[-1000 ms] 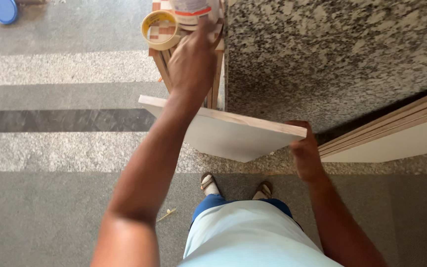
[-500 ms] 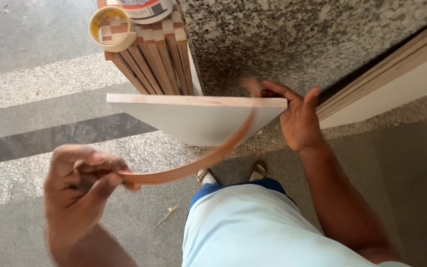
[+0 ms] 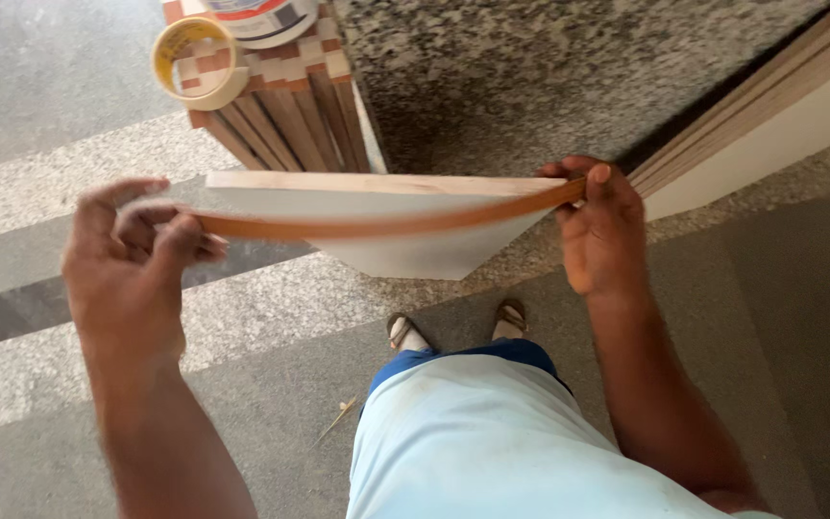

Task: The person applies glue to the edge of a white rectangular board using a small brush. They then attach a thin wooden strip to the glued edge and secure it with masking tape. The person repeats this process for another board, applying glue and attaching a strip before taping it down.

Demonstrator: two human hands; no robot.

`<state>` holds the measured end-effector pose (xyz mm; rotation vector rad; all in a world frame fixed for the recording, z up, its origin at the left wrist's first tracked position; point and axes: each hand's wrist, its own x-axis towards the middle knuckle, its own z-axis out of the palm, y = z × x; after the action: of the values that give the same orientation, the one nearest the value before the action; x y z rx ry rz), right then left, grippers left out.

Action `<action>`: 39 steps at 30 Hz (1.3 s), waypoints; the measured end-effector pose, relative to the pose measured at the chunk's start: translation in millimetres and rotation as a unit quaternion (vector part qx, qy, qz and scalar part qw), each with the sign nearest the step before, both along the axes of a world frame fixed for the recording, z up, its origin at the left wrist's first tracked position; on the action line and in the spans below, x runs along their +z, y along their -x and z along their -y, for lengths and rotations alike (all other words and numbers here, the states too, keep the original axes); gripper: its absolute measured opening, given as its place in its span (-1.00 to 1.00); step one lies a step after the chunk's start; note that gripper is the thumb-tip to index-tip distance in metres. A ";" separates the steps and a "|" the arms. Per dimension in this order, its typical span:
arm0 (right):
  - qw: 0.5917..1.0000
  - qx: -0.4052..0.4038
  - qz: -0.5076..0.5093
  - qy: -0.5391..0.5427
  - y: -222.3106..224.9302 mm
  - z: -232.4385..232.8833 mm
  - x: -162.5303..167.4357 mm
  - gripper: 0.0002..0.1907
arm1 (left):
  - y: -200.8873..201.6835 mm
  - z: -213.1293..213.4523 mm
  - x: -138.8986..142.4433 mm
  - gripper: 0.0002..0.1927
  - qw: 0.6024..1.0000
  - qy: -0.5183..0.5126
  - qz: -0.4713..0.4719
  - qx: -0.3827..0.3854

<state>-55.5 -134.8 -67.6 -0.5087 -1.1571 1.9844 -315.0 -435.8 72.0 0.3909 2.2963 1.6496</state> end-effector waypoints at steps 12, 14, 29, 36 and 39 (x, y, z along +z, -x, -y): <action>0.937 -0.157 0.266 -0.164 31.9 46.1 36.0 -0.68 | 102.5 -10.5 -31.0 -0.63 0.995 0.081 -0.037 -0.052; 0.928 -0.158 0.283 -0.184 36.6 52.9 41.2 -0.70 | 112.9 -6.7 -35.3 -0.64 0.994 0.079 -0.039 -0.059; 0.893 -0.198 0.353 -0.197 51.3 78.0 45.3 -0.77 | 146.0 -3.1 -57.1 -0.68 0.987 0.105 -0.023 -0.123; 0.884 -0.209 0.361 -0.211 48.2 85.2 43.3 -0.78 | 146.9 -3.3 -56.0 -0.67 0.978 0.154 -0.011 -0.138; 0.923 -0.196 0.299 -0.141 45.3 83.9 40.3 -0.77 | 143.5 -1.1 -57.2 -0.68 0.979 0.134 -0.016 -0.152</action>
<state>-100.8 -218.7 -27.3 -1.1440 -1.5295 1.3154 -458.5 -434.7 14.8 0.6695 2.3023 1.1808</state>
